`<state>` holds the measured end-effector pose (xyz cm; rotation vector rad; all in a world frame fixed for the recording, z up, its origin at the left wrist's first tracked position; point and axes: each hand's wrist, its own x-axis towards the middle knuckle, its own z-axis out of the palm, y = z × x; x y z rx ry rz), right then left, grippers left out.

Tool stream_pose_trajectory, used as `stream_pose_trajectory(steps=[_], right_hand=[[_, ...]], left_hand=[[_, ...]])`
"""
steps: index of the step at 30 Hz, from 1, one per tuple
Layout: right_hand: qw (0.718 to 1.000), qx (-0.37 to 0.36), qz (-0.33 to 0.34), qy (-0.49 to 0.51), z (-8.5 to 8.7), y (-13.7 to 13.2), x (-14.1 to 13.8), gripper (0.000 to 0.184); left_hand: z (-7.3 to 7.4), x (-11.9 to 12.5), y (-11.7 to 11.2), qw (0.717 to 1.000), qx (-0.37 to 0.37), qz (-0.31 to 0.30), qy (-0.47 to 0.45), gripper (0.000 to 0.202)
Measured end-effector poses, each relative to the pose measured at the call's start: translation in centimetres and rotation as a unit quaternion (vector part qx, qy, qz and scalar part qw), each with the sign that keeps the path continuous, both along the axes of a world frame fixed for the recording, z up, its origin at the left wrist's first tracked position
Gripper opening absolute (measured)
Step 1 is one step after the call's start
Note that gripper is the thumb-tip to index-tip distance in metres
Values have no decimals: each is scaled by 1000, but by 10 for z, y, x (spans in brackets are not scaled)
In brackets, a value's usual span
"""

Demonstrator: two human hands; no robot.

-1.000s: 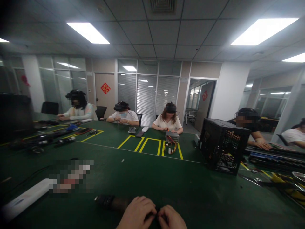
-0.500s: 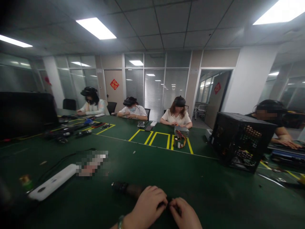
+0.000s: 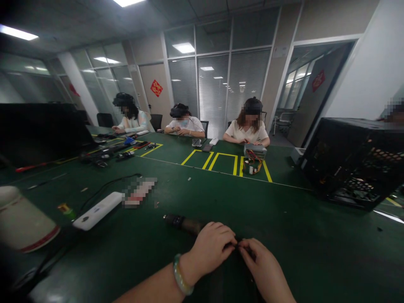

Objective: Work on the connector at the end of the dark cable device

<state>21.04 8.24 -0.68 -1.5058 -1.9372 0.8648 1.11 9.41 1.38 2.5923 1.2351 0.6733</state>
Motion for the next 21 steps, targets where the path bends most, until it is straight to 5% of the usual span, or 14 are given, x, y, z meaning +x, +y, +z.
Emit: stream_pose_trajectory(steps=[9, 21], right_hand=[[998, 27, 0, -51, 6, -6, -5, 21], [999, -31, -8, -27, -1, -3, 0, 23]], left_hand=[[1, 1, 2, 1000, -2, 1, 12, 9], [4, 0, 0, 1000, -7, 2, 0, 6]])
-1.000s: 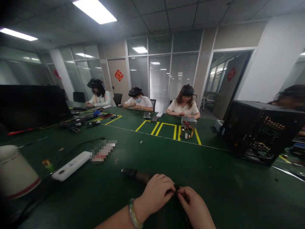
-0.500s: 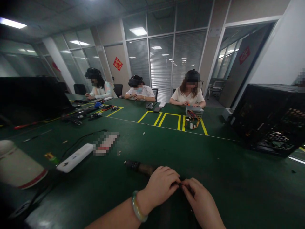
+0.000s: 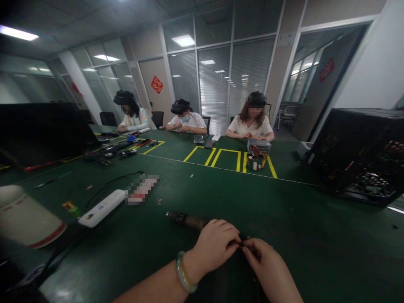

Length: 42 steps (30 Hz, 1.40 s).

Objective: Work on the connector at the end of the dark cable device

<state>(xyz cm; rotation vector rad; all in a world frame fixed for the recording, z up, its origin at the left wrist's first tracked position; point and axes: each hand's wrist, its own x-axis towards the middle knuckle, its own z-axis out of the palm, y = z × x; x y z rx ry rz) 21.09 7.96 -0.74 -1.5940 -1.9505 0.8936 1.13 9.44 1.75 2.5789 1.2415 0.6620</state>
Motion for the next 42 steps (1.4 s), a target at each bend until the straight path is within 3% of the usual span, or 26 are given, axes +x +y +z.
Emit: stream_pose_trajectory(steps=[19, 42], right_hand=[[998, -21, 6, 58, 2, 0, -2, 20], [999, -24, 4, 23, 6, -1, -1, 19]], left_hand=[[-3, 2, 1, 1000, 0, 2, 21, 9], [2, 0, -2, 1000, 0, -5, -25, 10]])
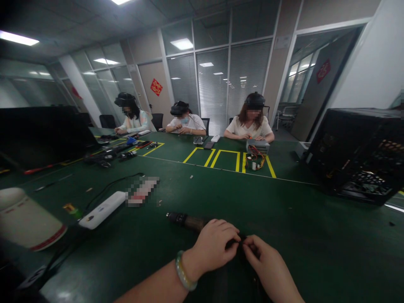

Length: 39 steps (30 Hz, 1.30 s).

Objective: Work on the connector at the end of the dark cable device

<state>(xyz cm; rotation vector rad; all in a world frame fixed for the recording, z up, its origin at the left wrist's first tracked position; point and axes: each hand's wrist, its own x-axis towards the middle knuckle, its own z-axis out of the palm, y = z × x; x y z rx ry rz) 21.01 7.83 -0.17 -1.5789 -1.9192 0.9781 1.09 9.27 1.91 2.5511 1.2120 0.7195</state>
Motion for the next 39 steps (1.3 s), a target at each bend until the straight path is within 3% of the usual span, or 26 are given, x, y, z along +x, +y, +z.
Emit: stream_pose_trajectory(steps=[13, 25, 39], right_hand=[[1000, 6, 12, 7, -2, 1, -1, 18], [1000, 1, 6, 7, -1, 0, -1, 18], [1000, 17, 7, 0, 1, -1, -3, 18]], left_hand=[[-7, 1, 2, 1000, -1, 1, -24, 11], [0, -1, 0, 1000, -9, -5, -19, 12], [-3, 0, 1, 1000, 5, 1, 8, 10]])
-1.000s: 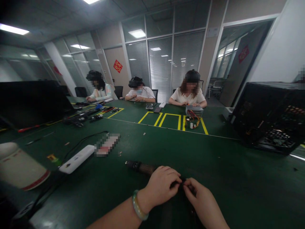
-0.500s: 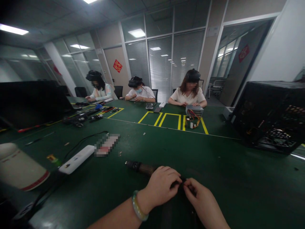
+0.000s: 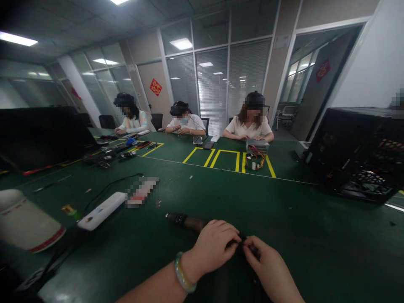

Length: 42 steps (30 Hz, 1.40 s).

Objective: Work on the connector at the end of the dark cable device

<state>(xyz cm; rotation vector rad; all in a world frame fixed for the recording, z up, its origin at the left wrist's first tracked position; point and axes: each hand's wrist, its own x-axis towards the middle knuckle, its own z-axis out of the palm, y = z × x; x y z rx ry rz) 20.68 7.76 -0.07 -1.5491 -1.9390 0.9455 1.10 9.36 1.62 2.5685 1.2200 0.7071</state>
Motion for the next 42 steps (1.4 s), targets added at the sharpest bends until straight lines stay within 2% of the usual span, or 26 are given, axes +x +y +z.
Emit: stream_pose_trajectory(steps=[7, 19, 32, 42], right_hand=[[1000, -7, 5, -4, 1, 1, 0, 19], [1000, -6, 0, 16, 0, -1, 0, 20], [1000, -7, 4, -4, -1, 1, 2, 21], [1000, -4, -4, 7, 4, -1, 1, 21]], left_hand=[[3, -1, -1, 1000, 0, 1, 9, 10], [3, -1, -1, 1000, -9, -4, -27, 10], [5, -1, -2, 1000, 1, 1, 5, 11], [5, 0, -2, 1000, 1, 2, 9, 11]])
